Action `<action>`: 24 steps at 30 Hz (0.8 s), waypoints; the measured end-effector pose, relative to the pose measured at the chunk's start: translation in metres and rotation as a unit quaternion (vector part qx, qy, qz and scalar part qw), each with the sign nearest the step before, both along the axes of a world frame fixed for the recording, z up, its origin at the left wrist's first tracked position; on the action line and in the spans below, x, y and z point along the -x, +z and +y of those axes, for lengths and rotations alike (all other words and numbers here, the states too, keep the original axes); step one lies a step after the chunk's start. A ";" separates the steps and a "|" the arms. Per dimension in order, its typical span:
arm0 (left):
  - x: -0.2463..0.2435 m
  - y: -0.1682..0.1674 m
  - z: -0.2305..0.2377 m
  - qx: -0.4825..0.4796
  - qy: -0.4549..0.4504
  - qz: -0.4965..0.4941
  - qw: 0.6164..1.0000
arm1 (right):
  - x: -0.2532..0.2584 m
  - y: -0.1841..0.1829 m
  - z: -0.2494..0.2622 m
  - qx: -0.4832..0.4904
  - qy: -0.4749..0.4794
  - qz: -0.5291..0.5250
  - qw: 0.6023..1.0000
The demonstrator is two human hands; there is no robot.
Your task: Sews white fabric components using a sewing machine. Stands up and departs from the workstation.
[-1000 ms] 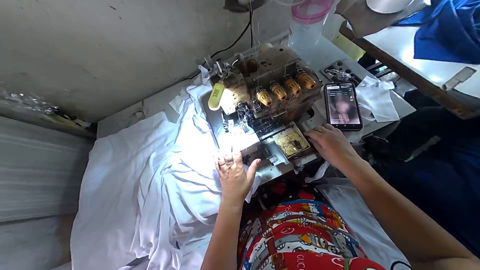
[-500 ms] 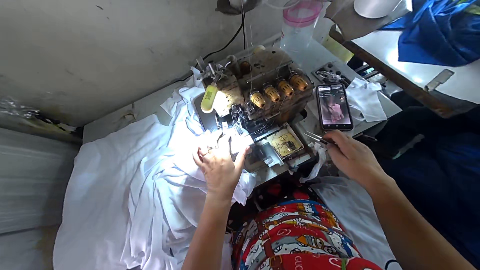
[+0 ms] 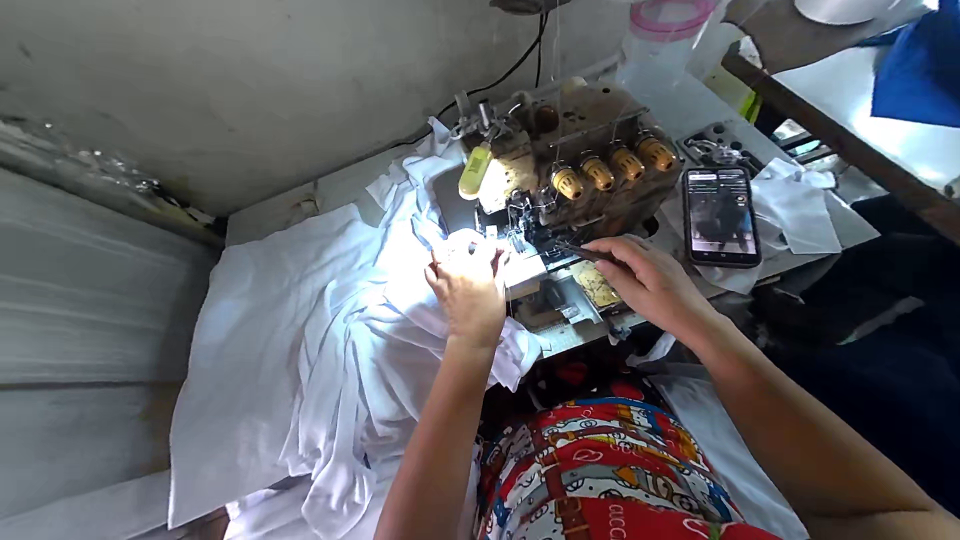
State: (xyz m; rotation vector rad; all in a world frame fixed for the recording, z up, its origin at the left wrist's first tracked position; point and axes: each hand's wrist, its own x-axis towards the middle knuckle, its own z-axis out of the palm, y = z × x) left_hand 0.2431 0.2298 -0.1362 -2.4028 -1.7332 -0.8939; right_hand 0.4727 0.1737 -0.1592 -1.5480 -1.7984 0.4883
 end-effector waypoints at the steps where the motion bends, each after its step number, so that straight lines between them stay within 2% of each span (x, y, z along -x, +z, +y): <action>1: -0.001 0.001 0.001 -0.001 0.000 -0.005 1.000 | 0.002 0.001 0.002 -0.003 -0.006 -0.008 1.000; 8: -0.009 -0.010 0.009 -0.046 -0.002 0.004 0.999 | 0.012 0.009 0.021 -0.007 -0.053 -0.061 0.997; 13: -0.011 0.001 0.015 0.023 -0.015 0.009 1.000 | 0.015 0.012 0.025 -0.009 -0.050 -0.070 0.996; 18: -0.015 0.003 0.027 0.046 -0.016 -0.016 0.999 | 0.019 0.009 0.032 -0.031 -0.048 -0.077 0.995; 24: -0.018 -0.012 0.039 -0.043 -0.025 -0.027 0.998 | 0.026 0.006 0.038 -0.028 -0.034 -0.056 0.997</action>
